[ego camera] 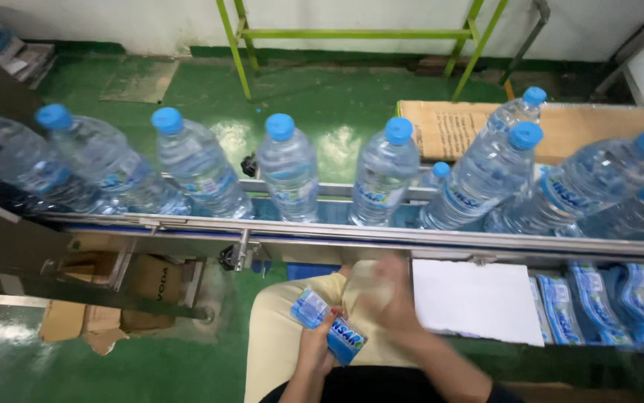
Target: The person sits in front of a conveyor belt carrying water bottles. They pick up labels from their lap and apply them to the bottles as they move along the belt.
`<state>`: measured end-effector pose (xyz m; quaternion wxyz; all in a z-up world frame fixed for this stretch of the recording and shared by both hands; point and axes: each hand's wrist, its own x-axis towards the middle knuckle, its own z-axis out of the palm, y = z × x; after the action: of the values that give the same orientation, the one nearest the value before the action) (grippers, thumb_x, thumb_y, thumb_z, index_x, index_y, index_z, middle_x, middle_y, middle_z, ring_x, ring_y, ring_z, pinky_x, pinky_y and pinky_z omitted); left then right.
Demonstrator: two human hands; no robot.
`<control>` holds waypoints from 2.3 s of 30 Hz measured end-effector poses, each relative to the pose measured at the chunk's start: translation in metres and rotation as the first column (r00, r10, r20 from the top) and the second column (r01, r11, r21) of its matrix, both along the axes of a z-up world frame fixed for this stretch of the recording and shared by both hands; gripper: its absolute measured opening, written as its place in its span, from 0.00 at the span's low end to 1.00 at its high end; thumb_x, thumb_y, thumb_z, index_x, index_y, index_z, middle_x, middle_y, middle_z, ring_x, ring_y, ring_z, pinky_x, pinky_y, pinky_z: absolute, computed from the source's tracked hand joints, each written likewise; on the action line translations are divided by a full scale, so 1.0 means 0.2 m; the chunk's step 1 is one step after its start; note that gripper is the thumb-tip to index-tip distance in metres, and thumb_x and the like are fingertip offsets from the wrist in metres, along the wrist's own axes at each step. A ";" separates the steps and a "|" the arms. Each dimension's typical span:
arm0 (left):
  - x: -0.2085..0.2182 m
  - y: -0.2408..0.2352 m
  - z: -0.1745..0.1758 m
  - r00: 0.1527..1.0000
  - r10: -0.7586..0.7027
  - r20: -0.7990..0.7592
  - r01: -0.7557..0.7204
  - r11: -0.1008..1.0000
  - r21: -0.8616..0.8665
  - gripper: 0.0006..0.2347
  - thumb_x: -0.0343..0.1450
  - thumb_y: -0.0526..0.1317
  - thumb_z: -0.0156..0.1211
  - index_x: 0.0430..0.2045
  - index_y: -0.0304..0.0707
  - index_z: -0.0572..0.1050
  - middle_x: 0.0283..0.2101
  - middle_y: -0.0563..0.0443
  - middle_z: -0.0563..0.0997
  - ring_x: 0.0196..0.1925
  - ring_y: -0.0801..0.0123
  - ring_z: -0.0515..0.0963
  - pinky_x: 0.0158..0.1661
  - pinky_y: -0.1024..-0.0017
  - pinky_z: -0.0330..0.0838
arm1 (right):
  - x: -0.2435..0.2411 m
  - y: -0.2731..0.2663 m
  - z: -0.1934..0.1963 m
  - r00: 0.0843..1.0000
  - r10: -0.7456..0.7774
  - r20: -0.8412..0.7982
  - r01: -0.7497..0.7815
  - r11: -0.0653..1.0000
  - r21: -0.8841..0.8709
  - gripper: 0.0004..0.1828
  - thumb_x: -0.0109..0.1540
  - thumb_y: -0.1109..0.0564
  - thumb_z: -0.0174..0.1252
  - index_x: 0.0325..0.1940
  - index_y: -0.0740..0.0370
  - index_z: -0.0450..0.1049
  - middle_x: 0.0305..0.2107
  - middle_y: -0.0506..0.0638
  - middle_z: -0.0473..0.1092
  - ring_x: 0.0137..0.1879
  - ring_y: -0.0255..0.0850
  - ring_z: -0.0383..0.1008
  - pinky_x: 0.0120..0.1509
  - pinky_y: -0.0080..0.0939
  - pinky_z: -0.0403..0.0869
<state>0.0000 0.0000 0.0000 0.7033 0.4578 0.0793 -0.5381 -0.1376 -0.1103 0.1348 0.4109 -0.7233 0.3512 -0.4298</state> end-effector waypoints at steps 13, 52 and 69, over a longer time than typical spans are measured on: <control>-0.16 0.00 -0.05 0.974 -0.083 -0.213 0.103 0.991 0.084 0.10 0.67 0.30 0.69 0.40 0.31 0.78 0.35 0.35 0.83 0.34 0.50 0.82 0.39 0.52 0.79 | -0.28 0.14 -0.15 0.972 0.208 -0.113 -0.079 0.734 0.675 0.04 0.60 0.55 0.66 0.39 0.51 0.77 0.36 0.44 0.77 0.40 0.33 0.76 0.44 0.33 0.74; 0.19 0.02 -0.46 0.991 -0.104 -0.086 0.111 0.990 0.089 0.12 0.65 0.29 0.71 0.40 0.33 0.78 0.28 0.39 0.82 0.27 0.56 0.82 0.30 0.61 0.76 | -0.20 -0.68 0.63 0.903 -0.400 0.157 0.429 0.858 -0.282 0.66 0.63 0.59 0.76 0.81 0.50 0.25 0.78 0.67 0.28 0.87 0.63 0.40 0.89 0.61 0.51; 0.15 0.02 -0.44 0.990 -0.089 -0.112 0.090 0.996 0.005 0.18 0.64 0.27 0.71 0.47 0.34 0.76 0.42 0.37 0.85 0.38 0.50 0.85 0.40 0.57 0.80 | -0.17 -0.45 0.16 0.881 -0.027 0.472 0.283 0.830 -0.481 0.44 0.65 0.52 0.56 0.79 0.53 0.38 0.68 0.63 0.53 0.73 0.56 0.57 0.79 0.57 0.60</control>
<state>0.0303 0.0035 -0.0888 0.6705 0.4336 0.1005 -0.5936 -0.1708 -0.2012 0.1669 0.2239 -0.6589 0.1720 -0.6973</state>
